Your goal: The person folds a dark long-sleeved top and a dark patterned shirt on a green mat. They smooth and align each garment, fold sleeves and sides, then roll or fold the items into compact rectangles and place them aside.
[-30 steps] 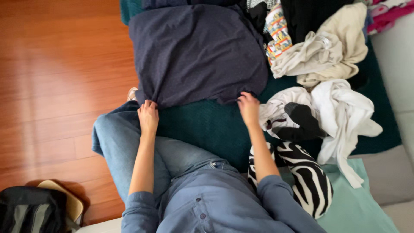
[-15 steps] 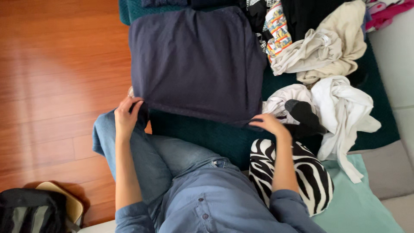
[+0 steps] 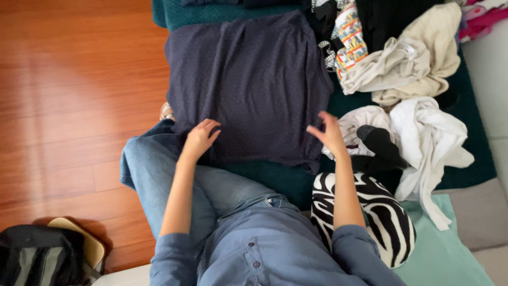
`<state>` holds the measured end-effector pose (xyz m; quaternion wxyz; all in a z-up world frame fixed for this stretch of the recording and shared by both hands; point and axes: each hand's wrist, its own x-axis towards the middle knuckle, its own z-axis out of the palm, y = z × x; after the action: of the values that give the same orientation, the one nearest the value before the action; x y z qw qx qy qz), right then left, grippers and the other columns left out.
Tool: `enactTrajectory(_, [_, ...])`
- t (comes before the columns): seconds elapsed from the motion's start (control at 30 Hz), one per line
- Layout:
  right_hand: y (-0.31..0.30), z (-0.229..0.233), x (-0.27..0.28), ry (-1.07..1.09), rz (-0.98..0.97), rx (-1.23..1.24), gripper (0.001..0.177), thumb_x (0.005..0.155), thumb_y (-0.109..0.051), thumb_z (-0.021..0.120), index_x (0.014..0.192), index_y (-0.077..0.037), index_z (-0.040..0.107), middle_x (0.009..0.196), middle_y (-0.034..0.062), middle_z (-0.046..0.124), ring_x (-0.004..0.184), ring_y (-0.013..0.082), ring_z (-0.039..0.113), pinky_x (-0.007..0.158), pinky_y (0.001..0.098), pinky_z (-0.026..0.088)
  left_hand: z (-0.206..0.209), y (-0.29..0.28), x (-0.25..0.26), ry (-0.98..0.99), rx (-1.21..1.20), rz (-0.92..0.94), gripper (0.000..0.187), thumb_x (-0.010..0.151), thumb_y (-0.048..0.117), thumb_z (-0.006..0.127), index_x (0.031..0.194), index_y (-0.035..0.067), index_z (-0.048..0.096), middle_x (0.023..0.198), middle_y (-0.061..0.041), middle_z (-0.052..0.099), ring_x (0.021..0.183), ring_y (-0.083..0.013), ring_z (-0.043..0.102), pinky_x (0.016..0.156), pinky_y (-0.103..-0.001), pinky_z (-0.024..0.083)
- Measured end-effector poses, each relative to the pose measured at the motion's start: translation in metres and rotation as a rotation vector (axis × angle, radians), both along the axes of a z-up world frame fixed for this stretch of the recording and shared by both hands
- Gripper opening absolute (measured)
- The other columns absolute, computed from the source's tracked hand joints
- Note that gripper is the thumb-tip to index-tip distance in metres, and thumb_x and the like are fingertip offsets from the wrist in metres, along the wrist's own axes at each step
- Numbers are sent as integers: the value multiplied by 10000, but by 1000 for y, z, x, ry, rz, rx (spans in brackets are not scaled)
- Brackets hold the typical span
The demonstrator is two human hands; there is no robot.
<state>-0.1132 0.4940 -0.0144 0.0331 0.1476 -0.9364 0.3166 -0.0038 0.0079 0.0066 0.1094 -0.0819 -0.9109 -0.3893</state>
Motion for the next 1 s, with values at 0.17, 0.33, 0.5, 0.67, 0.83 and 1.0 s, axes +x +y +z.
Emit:
enactTrajectory(0.17, [-28, -30, -41, 100, -213, 43, 747, 888, -290, 807, 1517, -35, 496, 1145, 315, 653, 1073, 491, 589, 942, 494, 480, -54, 13, -4, -101, -228, -23, 465, 790, 121, 784, 1228, 55, 641, 1290, -101, 565, 1157, -330, 576, 913, -452, 522])
enactTrajectory(0.33, [-46, -29, -47, 63, -166, -69, 310, 944, -295, 769, 1184, -101, 741, 1158, 127, 757, 1084, 320, 713, 939, 387, 541, -68, 12, 6, -85, -177, 3, 512, 764, 101, 777, 1254, 61, 634, 1336, -96, 547, 1207, -314, 557, 938, -451, 519])
enactTrajectory(0.5, [-15, 2, -21, -149, -34, 107, 292, 851, -321, 817, 984, -62, 796, 976, 117, 778, 935, 309, 750, 838, 391, 557, -62, 15, 5, -88, -200, 10, 514, 785, 108, 768, 1274, 54, 619, 1352, -95, 528, 1239, -305, 531, 958, -456, 498])
enactTrajectory(0.67, [-3, 3, 13, -490, -36, 324, 337, 748, -296, 850, 1023, -105, 808, 1020, 155, 778, 974, 331, 739, 890, 400, 556, -57, 17, 6, -146, -225, 18, 480, 826, 113, 756, 1284, 61, 620, 1341, -77, 525, 1250, -288, 526, 976, -452, 491])
enactTrajectory(0.83, [-34, 13, 17, -75, -89, 507, 354, 755, -320, 869, 1046, -142, 776, 1204, 216, 598, 1152, 415, 573, 939, 471, 493, -54, 16, 8, -131, -206, 11, 490, 814, 106, 757, 1282, 59, 619, 1356, -78, 523, 1261, -288, 524, 978, -445, 493])
enactTrajectory(1.0, [-70, 35, -17, 311, -249, 446, 475, 825, -259, 842, 1244, -95, 686, 1231, 177, 561, 1146, 410, 548, 924, 516, 460, -57, 15, 8, -115, -215, 10, 507, 805, 107, 768, 1287, 60, 618, 1372, -84, 519, 1258, -300, 523, 979, -451, 489])
